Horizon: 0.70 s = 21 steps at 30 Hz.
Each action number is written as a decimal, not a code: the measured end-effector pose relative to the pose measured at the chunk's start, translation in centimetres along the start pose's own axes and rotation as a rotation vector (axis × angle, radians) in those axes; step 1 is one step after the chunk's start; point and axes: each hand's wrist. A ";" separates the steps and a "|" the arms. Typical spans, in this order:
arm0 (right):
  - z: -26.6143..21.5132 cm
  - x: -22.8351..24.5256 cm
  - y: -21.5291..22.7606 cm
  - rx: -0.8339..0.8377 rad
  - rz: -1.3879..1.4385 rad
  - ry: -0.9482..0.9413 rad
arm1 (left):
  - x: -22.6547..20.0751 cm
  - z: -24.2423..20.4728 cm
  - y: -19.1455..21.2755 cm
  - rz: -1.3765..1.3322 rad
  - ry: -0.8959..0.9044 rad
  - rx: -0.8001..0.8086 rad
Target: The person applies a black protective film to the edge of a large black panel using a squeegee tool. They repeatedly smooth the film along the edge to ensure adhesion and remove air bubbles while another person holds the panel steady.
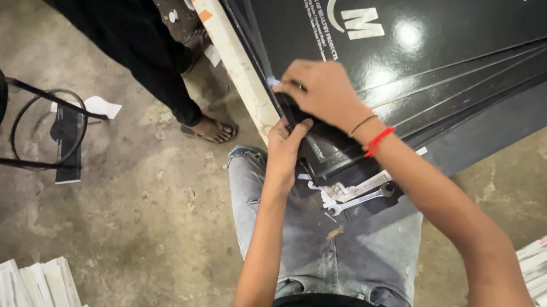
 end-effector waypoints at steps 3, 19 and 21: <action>0.5 -0.6 1.3 0.137 0.057 -0.060 | -0.5 -0.5 -0.1 0.027 0.000 0.033; -8.7 1.5 7.7 0.166 0.004 -0.098 | -0.3 -1.5 -1.0 0.008 -0.127 0.079; -9.0 1.8 7.6 0.164 -0.008 -0.033 | -0.2 -1.5 -0.9 0.012 -0.124 0.072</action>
Point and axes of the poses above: each hand's wrist, its own z-axis towards the middle knuckle, its own y-axis out of the back of the hand, x = y × z, and after that the axes turned 3 degrees about -y, right-handed
